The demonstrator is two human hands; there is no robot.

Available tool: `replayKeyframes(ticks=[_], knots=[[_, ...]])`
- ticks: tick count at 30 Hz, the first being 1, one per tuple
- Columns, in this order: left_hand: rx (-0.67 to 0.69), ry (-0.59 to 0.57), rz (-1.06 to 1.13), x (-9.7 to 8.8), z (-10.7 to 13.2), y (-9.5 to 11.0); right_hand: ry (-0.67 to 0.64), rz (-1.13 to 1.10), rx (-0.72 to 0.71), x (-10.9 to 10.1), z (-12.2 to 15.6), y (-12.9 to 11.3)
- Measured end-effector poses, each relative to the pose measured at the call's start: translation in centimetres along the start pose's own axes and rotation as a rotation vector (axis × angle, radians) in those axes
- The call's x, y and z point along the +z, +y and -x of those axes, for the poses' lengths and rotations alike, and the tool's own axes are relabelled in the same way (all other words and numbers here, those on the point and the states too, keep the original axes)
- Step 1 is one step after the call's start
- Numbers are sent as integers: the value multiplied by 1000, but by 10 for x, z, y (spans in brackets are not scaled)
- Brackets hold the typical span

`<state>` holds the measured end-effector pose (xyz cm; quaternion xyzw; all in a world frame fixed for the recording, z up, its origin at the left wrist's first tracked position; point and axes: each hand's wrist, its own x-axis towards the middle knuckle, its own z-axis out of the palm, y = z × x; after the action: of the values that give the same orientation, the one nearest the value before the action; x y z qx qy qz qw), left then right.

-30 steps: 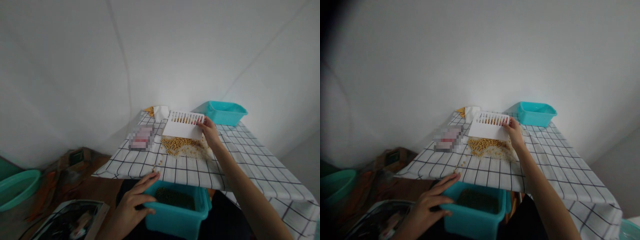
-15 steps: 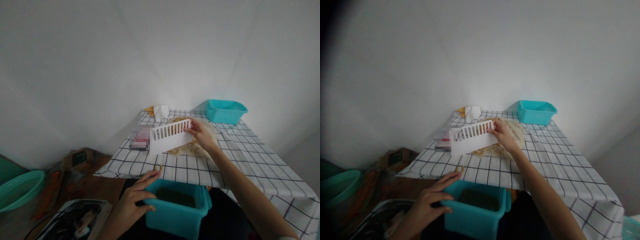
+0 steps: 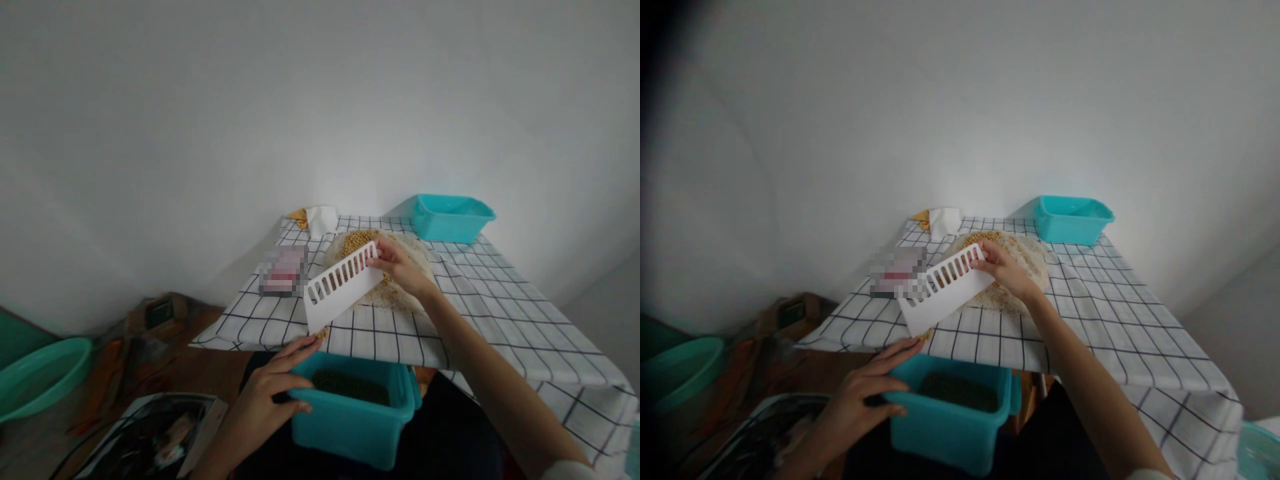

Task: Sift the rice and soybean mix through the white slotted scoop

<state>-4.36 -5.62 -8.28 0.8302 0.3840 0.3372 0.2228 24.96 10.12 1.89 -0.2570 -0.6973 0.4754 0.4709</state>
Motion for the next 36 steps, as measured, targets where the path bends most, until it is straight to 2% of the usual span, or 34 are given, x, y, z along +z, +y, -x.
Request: replayKeyframes(ticks=[10, 15, 19, 27, 36], knots=[[-19, -9, -6, -2, 0, 7, -11, -17, 18, -13, 3, -7], [-10, 15, -18, 1, 1, 6, 43, -30, -6, -20, 2, -5], [-9, 7, -39, -2, -2, 11, 76, -22, -12, -17, 1, -1], [60, 14, -53, -5, -6, 12, 7, 2, 25, 2, 0, 0], [23, 37, -36, 0, -1, 6, -24, 8, 49, -17, 4, -10]])
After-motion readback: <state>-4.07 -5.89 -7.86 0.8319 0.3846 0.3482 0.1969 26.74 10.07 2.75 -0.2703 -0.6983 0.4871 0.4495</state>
